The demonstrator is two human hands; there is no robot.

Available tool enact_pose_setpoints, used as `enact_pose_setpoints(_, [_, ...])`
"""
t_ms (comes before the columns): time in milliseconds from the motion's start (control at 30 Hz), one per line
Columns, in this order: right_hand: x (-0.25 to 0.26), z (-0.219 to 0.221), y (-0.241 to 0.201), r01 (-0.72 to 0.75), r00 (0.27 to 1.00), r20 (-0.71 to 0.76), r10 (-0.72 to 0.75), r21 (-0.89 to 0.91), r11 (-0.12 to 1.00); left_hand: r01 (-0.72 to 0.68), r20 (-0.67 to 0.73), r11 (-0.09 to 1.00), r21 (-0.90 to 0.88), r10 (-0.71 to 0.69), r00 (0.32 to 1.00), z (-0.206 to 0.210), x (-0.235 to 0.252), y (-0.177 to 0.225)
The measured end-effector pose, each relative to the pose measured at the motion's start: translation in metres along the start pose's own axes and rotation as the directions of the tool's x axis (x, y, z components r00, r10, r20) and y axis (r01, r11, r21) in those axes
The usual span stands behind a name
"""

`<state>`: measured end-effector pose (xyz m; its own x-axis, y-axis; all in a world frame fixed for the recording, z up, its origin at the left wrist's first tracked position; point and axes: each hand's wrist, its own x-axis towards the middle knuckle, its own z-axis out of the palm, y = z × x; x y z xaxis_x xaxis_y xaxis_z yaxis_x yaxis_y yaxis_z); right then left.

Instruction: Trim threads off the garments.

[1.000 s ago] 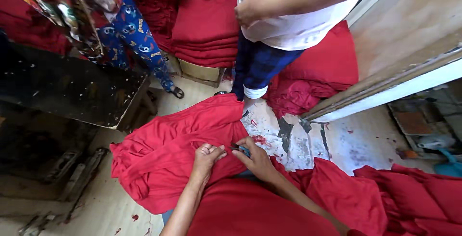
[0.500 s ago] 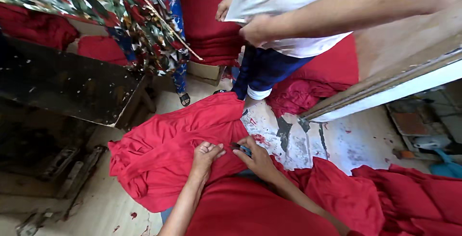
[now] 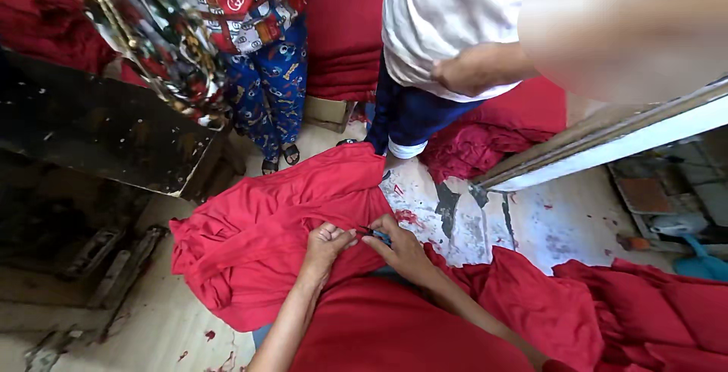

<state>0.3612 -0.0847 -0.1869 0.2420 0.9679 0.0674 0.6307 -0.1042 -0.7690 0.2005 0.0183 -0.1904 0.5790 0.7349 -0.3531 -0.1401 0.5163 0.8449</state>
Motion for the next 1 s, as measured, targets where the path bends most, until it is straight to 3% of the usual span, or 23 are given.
enact_pose_setpoints(233, [0.0000,0.0010,-0.0001,-0.079,0.997,0.024,0.077,0.105,0.991,0.022,-0.010,0.999,0.030,-0.022,1.000,0.0005,0.0000,0.0001])
enact_pose_setpoints(1000, [0.0000,0.0074,0.0018,-0.102,0.994,-0.011,0.105,0.157,0.982,0.056,0.003,0.998,0.036,-0.056,0.998,0.0010,0.0006,0.0016])
